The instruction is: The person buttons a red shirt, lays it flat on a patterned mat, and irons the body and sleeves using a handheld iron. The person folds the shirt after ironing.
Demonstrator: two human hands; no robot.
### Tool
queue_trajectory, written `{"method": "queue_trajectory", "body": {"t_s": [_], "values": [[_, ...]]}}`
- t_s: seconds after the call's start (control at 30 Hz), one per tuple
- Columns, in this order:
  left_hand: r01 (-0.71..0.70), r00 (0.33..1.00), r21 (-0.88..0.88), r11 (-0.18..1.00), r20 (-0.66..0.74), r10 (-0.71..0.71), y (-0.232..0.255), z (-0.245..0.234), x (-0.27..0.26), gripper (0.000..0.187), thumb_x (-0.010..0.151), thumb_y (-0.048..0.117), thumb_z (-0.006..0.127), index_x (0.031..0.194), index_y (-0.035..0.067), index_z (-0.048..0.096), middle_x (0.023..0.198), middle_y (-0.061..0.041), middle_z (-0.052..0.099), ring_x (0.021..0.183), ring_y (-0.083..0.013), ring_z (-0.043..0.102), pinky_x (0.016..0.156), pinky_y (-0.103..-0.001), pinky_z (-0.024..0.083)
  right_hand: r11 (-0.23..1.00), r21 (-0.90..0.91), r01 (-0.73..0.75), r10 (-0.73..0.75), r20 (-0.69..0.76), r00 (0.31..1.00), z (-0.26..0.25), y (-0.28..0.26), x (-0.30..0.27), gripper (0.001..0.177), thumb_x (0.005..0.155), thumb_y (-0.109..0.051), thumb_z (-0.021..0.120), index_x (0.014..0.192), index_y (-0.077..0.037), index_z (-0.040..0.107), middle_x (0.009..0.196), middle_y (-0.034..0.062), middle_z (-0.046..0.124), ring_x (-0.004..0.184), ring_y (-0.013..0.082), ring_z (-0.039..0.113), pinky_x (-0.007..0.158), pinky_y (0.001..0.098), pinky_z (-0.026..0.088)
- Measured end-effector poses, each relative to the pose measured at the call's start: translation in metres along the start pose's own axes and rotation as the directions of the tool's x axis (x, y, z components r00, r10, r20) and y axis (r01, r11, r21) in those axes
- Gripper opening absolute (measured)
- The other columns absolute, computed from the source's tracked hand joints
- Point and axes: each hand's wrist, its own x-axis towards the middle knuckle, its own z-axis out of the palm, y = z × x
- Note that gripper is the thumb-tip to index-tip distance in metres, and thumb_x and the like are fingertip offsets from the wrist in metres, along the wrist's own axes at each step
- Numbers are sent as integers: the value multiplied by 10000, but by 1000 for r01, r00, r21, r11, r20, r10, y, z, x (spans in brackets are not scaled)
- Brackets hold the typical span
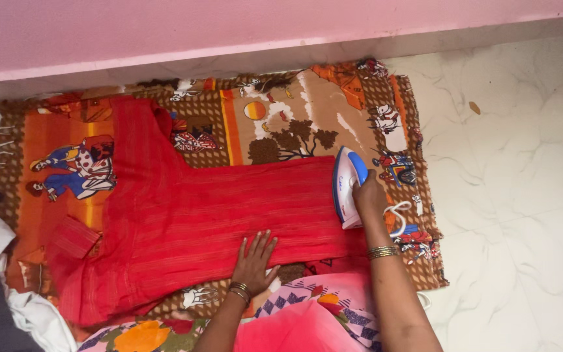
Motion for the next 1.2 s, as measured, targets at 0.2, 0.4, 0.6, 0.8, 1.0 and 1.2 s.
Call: {"method": "queue_trajectory", "body": {"t_s": [0.2, 0.4, 0.6, 0.8, 1.0, 1.2], "values": [[2, 1000, -7, 1000, 30, -2, 0, 0, 2, 814, 940, 550, 495, 1600, 177, 199, 1678, -97, 159, 1540, -280, 138, 1215, -571, 60, 1000, -9, -5, 5, -16, 1000, -5, -2, 3, 410, 928, -284, 655, 1265, -69, 564, 1003, 264, 726, 969, 468, 694, 810, 580, 532], [-35, 990, -4, 999, 138, 35, 2, -37, 3, 825, 951, 555, 527, 1593, 169, 183, 1673, -113, 162, 1533, -309, 174, 1217, -580, 120, 998, -47, 41, -43, -43, 998, 6, 10, 16, 467, 923, -298, 664, 1295, -38, 556, 1024, 291, 724, 984, 486, 689, 832, 578, 536], [270, 960, -344, 899, 22, -279, -73, -124, -82, 768, 965, 473, 603, 1574, 102, 318, 1527, -202, 458, 1405, -367, 461, 1145, -479, 387, 976, 2, 219, -219, -11, 976, 18, 40, 36, 545, 859, -337, 736, 1299, -53, 588, 1112, 273, 700, 1021, 466, 673, 836, 564, 530], [523, 837, -399, 753, 74, -542, -155, -144, -148, 724, 936, 496, 601, 1504, 83, 429, 1514, -207, 486, 1402, -363, 460, 1141, -453, 386, 946, -112, 304, -276, 210, 938, -8, 50, 25, 544, 834, -301, 767, 1327, -112, 637, 1132, 230, 735, 1062, 389, 716, 920, 501, 551], [479, 839, -511, 714, 28, -543, -192, -114, -112, 708, 926, 461, 633, 1486, 64, 459, 1508, -227, 483, 1410, -369, 451, 1162, -440, 370, 874, -208, 440, -391, 239, 889, -76, -9, -43, 497, 834, -260, 780, 1305, -159, 656, 1167, 179, 716, 1085, 376, 680, 873, 528, 528], [548, 818, -461, 699, 120, -562, -204, -103, -91, 677, 911, 506, 632, 1457, 125, 510, 1460, -186, 550, 1358, -358, 513, 1110, -462, 430, 788, -15, 615, -586, 283, 759, -72, -73, -106, 520, 802, -307, 842, 1240, -94, 661, 1120, 191, 715, 1046, 366, 688, 902, 483, 527]]}}
